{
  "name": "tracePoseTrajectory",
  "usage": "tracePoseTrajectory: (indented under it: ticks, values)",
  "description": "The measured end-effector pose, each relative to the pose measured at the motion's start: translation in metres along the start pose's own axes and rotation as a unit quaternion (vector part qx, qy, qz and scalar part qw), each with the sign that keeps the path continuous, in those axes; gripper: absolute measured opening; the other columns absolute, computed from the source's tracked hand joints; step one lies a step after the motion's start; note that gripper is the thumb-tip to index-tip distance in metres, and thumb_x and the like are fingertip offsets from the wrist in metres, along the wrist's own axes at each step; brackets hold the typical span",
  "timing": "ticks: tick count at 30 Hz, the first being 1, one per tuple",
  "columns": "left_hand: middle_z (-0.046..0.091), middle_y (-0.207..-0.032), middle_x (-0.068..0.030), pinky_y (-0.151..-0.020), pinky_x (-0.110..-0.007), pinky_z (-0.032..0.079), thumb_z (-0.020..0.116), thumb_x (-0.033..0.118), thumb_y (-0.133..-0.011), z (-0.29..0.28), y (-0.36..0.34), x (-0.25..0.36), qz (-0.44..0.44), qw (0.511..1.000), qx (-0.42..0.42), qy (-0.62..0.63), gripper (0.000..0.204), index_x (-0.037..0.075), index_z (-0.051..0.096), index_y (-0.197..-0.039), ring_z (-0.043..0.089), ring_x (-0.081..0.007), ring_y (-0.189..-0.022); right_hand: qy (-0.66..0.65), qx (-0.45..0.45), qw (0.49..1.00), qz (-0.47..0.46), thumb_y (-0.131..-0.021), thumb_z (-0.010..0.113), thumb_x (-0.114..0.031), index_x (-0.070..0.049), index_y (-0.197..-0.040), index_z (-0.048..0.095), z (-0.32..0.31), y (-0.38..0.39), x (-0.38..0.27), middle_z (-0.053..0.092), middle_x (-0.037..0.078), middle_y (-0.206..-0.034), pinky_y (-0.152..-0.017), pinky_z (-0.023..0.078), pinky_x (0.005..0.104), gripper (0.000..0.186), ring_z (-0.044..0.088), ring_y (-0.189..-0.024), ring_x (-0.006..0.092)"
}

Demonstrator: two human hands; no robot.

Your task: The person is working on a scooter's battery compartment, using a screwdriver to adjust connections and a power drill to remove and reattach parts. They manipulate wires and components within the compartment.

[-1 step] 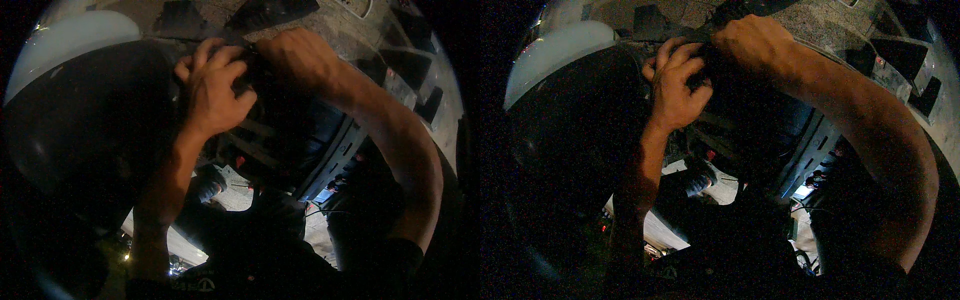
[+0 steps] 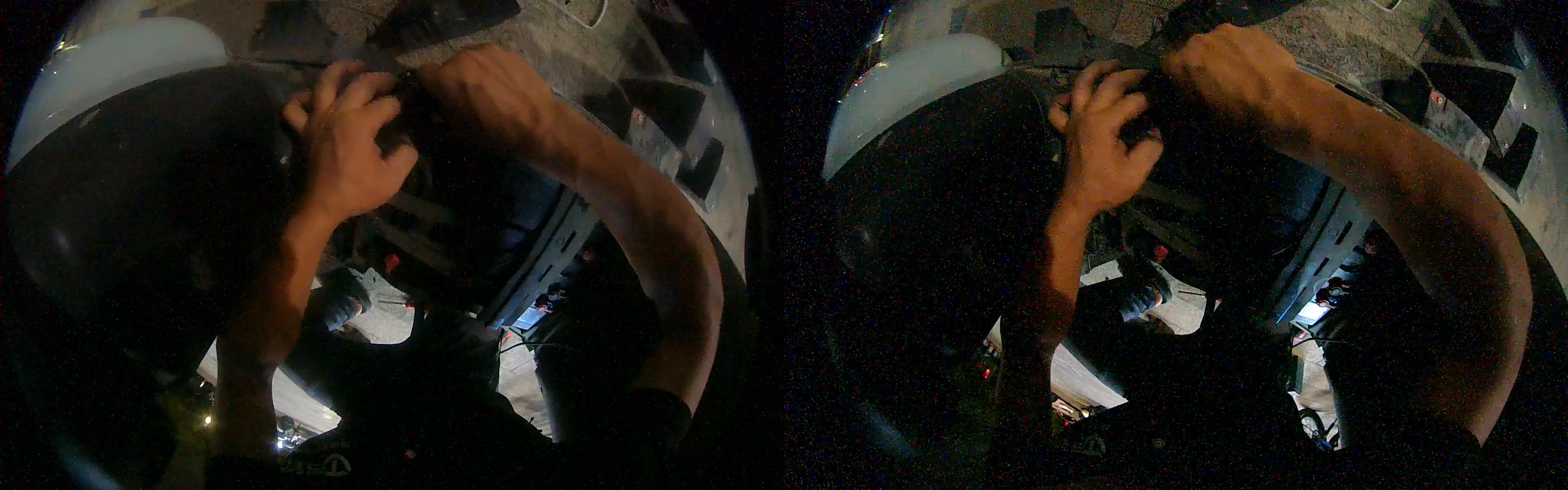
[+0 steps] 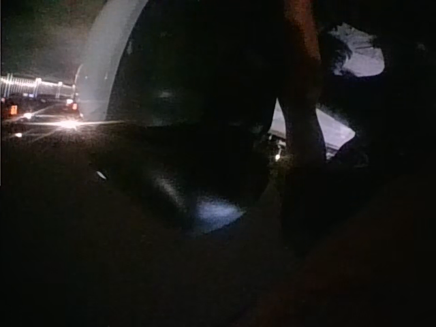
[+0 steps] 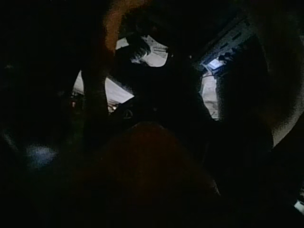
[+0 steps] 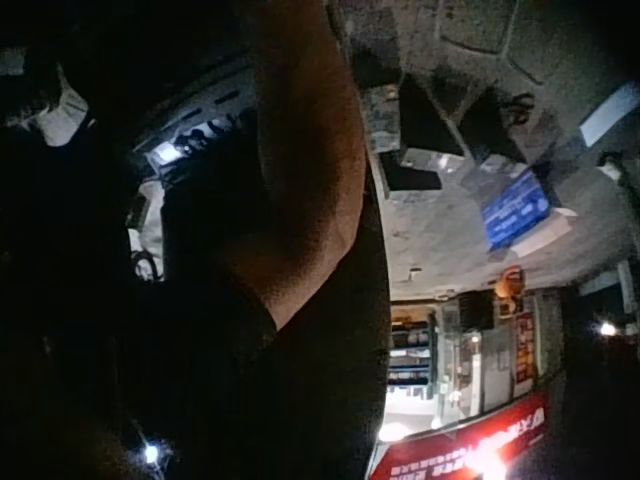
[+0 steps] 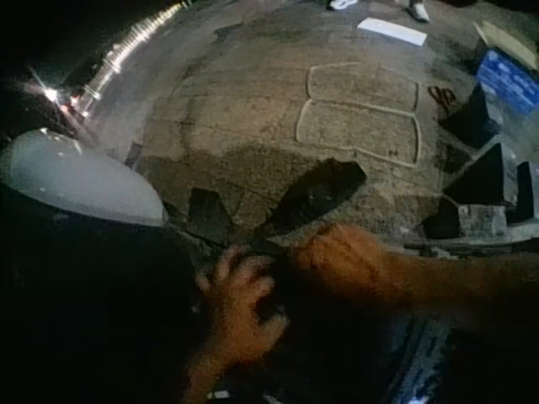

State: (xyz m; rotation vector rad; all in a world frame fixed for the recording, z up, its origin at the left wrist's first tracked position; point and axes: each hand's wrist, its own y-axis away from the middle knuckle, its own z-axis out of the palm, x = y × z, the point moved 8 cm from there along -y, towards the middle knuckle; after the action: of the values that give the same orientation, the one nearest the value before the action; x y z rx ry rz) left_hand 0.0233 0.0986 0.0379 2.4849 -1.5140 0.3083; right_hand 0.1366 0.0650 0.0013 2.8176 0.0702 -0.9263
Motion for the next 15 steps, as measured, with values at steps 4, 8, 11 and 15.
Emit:
tracePoseTrajectory:
  ticks: [4, 8, 11, 15]
  values:
    - [0.061, -0.125, -0.0045, -0.103, -0.053, 0.023, 0.072, 0.024, -0.066, -0.001, 0.002, 0.0, 0.004, 1.0, 0.011, -0.008, 0.037, 0.009, 0.072, -0.1, 0.041, -0.0302, -0.131, 0.04, 0.044, 0.998, -0.031, -0.082, 0.065, -0.026, -0.012, -0.093, 0.072, 0.009, 0.0, 0.005, 0.071, 0.016, -0.085, -0.067, 0.059, 0.0441, 0.019, 0.071, -0.08, 0.0369]
    - [0.062, -0.125, -0.0041, -0.105, -0.052, 0.023, 0.072, 0.025, -0.068, 0.0, 0.001, 0.004, 0.023, 1.0, 0.008, 0.008, 0.038, 0.01, 0.073, -0.102, 0.042, -0.0299, -0.13, 0.053, 0.167, 0.98, -0.097, -0.086, 0.064, -0.029, -0.007, -0.098, 0.06, 0.005, 0.014, 0.008, 0.067, 0.015, -0.086, -0.064, 0.053, 0.0457, 0.026, 0.065, -0.082, 0.038]
    - [0.062, -0.124, -0.0045, -0.106, -0.052, 0.021, 0.071, 0.025, -0.069, 0.001, 0.003, 0.0, 0.021, 1.0, 0.007, 0.017, 0.038, 0.011, 0.073, -0.104, 0.043, -0.0301, -0.13, 0.07, 0.139, 0.985, -0.075, -0.082, 0.07, -0.031, -0.006, -0.099, 0.061, 0.013, 0.011, 0.011, 0.066, 0.015, -0.084, -0.064, 0.053, 0.0453, 0.032, 0.065, -0.081, 0.0377]
    - [0.062, -0.125, -0.0051, -0.107, -0.052, 0.021, 0.071, 0.025, -0.07, 0.001, 0.003, -0.002, 0.015, 1.0, 0.005, 0.017, 0.037, 0.01, 0.073, -0.103, 0.042, -0.0304, -0.132, 0.023, 0.05, 0.997, -0.054, -0.079, 0.074, -0.028, -0.007, -0.1, 0.062, 0.004, 0.003, 0.006, 0.066, 0.014, -0.083, -0.063, 0.053, 0.0443, 0.032, 0.065, -0.08, 0.0367]
